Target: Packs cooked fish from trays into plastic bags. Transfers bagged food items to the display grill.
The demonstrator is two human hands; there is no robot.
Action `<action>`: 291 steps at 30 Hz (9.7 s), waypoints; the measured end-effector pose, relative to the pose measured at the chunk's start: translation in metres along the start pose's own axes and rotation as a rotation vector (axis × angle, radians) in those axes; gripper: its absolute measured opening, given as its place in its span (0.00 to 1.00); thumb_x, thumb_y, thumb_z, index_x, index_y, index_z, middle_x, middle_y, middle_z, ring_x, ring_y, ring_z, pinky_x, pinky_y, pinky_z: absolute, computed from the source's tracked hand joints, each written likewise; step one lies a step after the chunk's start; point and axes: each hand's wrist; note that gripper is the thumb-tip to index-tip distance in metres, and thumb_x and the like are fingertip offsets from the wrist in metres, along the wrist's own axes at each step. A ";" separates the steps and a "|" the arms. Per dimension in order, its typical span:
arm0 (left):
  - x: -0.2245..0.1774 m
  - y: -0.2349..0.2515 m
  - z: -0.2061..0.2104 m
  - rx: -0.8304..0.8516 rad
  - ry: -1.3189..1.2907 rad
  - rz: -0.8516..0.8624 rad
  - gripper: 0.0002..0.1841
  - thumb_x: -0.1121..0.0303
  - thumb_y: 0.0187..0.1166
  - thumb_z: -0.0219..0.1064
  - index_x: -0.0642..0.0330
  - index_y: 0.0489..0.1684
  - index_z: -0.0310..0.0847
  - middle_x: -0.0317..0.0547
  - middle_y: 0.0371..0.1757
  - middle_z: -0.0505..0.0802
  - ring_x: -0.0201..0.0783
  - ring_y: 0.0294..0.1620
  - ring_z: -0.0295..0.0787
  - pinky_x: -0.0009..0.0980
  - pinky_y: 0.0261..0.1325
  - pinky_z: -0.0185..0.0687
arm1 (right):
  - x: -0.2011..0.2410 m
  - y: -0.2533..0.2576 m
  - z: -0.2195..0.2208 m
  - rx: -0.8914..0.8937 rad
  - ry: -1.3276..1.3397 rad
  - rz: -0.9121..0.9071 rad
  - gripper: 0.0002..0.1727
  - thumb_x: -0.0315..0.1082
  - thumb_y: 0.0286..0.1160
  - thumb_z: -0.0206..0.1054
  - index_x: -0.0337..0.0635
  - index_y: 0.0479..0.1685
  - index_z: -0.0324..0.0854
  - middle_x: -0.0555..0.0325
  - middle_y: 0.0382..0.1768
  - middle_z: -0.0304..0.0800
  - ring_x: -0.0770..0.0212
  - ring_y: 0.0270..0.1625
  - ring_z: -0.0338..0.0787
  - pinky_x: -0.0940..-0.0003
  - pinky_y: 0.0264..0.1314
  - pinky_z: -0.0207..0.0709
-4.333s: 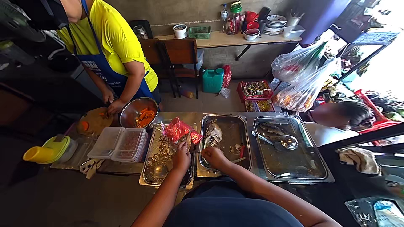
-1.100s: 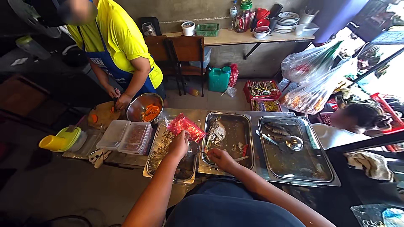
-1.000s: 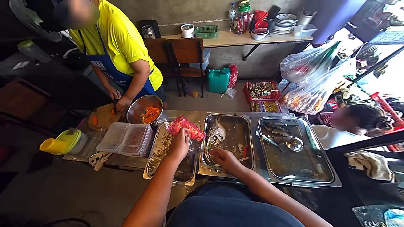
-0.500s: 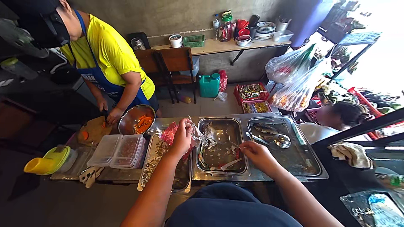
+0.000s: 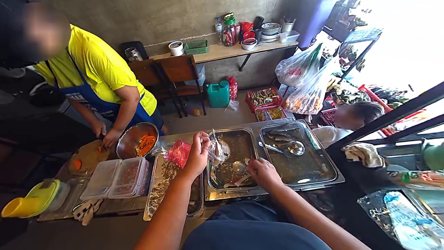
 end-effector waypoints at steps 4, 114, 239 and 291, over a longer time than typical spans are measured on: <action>-0.003 -0.003 0.011 0.022 0.001 0.016 0.16 0.74 0.90 0.53 0.67 0.73 0.62 0.48 0.51 0.84 0.32 0.53 0.85 0.31 0.64 0.83 | 0.050 0.039 -0.034 0.020 0.439 -0.144 0.22 0.51 0.85 0.65 0.39 0.53 0.89 0.52 0.45 0.92 0.62 0.47 0.89 0.60 0.58 0.82; 0.077 -0.028 -0.013 0.167 0.293 -0.382 0.29 0.72 0.80 0.68 0.61 0.83 0.71 0.56 0.83 0.74 0.41 0.61 0.88 0.34 0.63 0.86 | 0.037 -0.014 0.021 0.089 -0.376 -0.253 0.15 0.34 0.87 0.57 0.43 0.55 0.91 0.44 0.53 0.92 0.42 0.60 0.91 0.46 0.58 0.86; 0.075 -0.044 -0.026 0.156 0.293 -0.345 0.30 0.72 0.81 0.68 0.60 0.85 0.70 0.55 0.83 0.73 0.41 0.61 0.86 0.33 0.62 0.85 | -0.071 0.039 -0.031 -0.017 -0.403 -0.294 0.15 0.36 0.88 0.58 0.54 0.53 0.93 0.51 0.51 0.92 0.44 0.67 0.85 0.34 0.82 0.55; 0.071 -0.045 -0.013 0.157 0.321 -0.347 0.30 0.73 0.81 0.68 0.59 0.85 0.70 0.53 0.84 0.73 0.40 0.60 0.87 0.33 0.62 0.86 | -0.069 0.056 0.017 0.334 -0.081 -0.211 0.18 0.40 0.91 0.53 0.47 0.63 0.88 0.49 0.65 0.90 0.46 0.75 0.83 0.37 0.83 0.62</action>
Point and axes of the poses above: each hand's wrist, its own y-axis towards the middle knuckle, its own z-axis out of the palm, x = y × z
